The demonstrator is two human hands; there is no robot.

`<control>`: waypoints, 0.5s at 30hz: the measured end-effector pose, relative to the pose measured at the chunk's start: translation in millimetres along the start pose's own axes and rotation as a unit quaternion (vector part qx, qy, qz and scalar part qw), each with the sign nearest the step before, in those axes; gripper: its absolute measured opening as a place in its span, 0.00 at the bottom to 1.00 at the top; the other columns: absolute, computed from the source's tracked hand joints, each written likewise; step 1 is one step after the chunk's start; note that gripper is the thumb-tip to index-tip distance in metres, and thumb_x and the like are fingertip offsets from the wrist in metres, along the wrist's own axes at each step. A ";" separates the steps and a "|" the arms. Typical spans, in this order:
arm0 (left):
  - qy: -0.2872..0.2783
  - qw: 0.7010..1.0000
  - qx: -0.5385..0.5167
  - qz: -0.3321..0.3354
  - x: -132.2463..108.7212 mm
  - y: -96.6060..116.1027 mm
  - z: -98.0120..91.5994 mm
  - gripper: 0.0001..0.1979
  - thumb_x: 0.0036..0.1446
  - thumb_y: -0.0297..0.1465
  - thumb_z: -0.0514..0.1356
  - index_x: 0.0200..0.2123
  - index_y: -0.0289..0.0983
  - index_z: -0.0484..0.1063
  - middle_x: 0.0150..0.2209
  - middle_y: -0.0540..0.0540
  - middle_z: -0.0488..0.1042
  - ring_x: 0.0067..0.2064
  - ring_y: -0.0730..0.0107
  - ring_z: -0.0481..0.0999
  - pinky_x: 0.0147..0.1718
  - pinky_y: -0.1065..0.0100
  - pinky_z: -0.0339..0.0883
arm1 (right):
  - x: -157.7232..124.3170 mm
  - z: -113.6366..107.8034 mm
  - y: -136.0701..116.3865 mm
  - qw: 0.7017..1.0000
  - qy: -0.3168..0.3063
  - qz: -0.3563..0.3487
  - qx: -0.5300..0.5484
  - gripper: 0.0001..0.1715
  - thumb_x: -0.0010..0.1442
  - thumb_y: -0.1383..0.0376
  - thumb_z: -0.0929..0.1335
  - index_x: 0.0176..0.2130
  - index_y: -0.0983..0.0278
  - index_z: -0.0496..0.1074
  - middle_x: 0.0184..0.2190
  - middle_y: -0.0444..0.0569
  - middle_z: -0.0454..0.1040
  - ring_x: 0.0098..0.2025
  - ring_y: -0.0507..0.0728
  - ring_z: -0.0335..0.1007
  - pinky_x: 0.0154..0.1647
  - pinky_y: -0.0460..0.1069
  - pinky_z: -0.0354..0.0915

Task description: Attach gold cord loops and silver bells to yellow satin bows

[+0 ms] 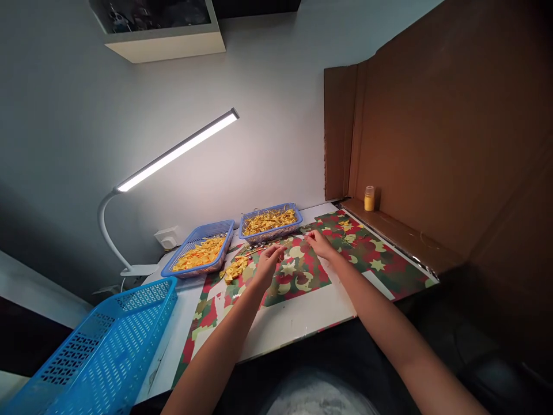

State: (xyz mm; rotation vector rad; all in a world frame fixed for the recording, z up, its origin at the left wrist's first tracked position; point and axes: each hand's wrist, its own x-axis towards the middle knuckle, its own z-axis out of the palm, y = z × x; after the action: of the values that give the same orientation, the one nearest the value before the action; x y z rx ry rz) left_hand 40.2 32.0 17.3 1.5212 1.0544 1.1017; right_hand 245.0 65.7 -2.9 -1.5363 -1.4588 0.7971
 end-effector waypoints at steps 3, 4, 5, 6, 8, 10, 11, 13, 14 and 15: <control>0.022 0.999 -0.026 -0.012 10.8 -3.2 1.4 0.14 0.64 0.36 0.58 0.48 0.33 0.70 0.45 0.43 0.74 0.41 0.66 0.76 0.39 0.60 0.74 | -2.5 6.5 -5.6 0.994 -0.048 0.004 0.097 0.20 0.65 0.59 0.66 0.54 0.66 0.67 0.52 0.53 0.70 0.49 0.58 0.71 0.48 0.58 0.71; 0.030 0.999 -0.033 -0.015 14.7 -3.7 2.0 0.15 0.64 0.36 0.58 0.50 0.34 0.70 0.46 0.42 0.73 0.42 0.65 0.76 0.40 0.59 0.74 | -4.5 9.9 -7.9 0.990 -0.066 0.008 0.123 0.20 0.65 0.59 0.66 0.54 0.66 0.67 0.51 0.53 0.70 0.49 0.58 0.71 0.48 0.58 0.71; 0.038 0.998 -0.039 -0.018 18.5 -4.0 2.7 0.16 0.64 0.36 0.58 0.50 0.34 0.69 0.47 0.42 0.73 0.43 0.64 0.76 0.41 0.58 0.74 | -6.8 13.7 -10.1 0.986 -0.082 0.013 0.146 0.20 0.65 0.59 0.66 0.54 0.66 0.67 0.51 0.53 0.70 0.49 0.58 0.71 0.48 0.57 0.71; 0.045 0.998 -0.044 -0.021 22.1 -4.0 3.6 0.16 0.63 0.36 0.58 0.51 0.34 0.69 0.48 0.42 0.73 0.45 0.63 0.76 0.42 0.58 0.74 | -9.3 17.5 -12.1 0.981 -0.098 0.018 0.166 0.20 0.65 0.59 0.66 0.54 0.66 0.68 0.51 0.53 0.70 0.48 0.58 0.71 0.48 0.57 0.71; 0.055 0.997 -0.051 -0.025 28.5 -3.6 6.5 0.17 0.63 0.36 0.58 0.52 0.34 0.69 0.50 0.41 0.72 0.46 0.62 0.75 0.44 0.56 0.73 | -14.1 24.2 -14.9 0.972 -0.119 0.027 0.203 0.20 0.65 0.59 0.66 0.54 0.66 0.68 0.51 0.53 0.70 0.48 0.58 0.71 0.48 0.57 0.71; 0.060 0.996 -0.053 -0.027 33.7 -2.8 10.6 0.17 0.63 0.36 0.59 0.52 0.34 0.68 0.51 0.41 0.72 0.47 0.61 0.75 0.44 0.55 0.73 | -17.1 28.6 -16.3 0.963 -0.127 0.031 0.235 0.20 0.65 0.59 0.66 0.53 0.66 0.68 0.51 0.53 0.71 0.48 0.58 0.71 0.48 0.57 0.71; 0.061 0.996 -0.052 -0.028 35.8 -2.4 13.0 0.17 0.63 0.36 0.59 0.53 0.34 0.68 0.51 0.41 0.72 0.47 0.61 0.75 0.45 0.55 0.73 | -17.7 29.7 -16.6 0.960 -0.126 0.030 0.249 0.20 0.65 0.59 0.66 0.53 0.66 0.68 0.51 0.53 0.71 0.48 0.58 0.71 0.48 0.57 0.71; 0.057 0.997 -0.048 -0.029 39.5 -1.4 18.1 0.17 0.63 0.36 0.59 0.52 0.34 0.69 0.51 0.41 0.72 0.47 0.61 0.75 0.45 0.55 0.73 | -16.9 30.4 -16.7 0.954 -0.116 0.027 0.276 0.20 0.65 0.59 0.66 0.54 0.66 0.68 0.51 0.53 0.71 0.48 0.58 0.71 0.48 0.57 0.71; 0.054 0.997 -0.045 -0.029 41.2 -0.8 20.6 0.17 0.63 0.36 0.59 0.52 0.34 0.69 0.51 0.41 0.72 0.47 0.61 0.75 0.45 0.55 0.73 | -15.7 30.2 -16.6 0.951 -0.109 0.025 0.288 0.20 0.65 0.59 0.66 0.53 0.66 0.68 0.51 0.53 0.70 0.48 0.58 0.71 0.48 0.57 0.71; 0.050 0.997 -0.042 -0.030 42.9 -0.2 23.0 0.17 0.63 0.36 0.59 0.52 0.34 0.69 0.50 0.41 0.72 0.47 0.61 0.75 0.44 0.55 0.73 | -14.3 29.8 -16.5 0.949 -0.100 0.024 0.298 0.20 0.65 0.59 0.66 0.53 0.66 0.68 0.51 0.53 0.70 0.49 0.58 0.71 0.48 0.57 0.71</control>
State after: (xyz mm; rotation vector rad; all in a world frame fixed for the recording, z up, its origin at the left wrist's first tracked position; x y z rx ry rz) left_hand 72.1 68.7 20.2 1.3711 1.1019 1.1756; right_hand 209.5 55.4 -2.7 -1.0508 -1.1654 1.3144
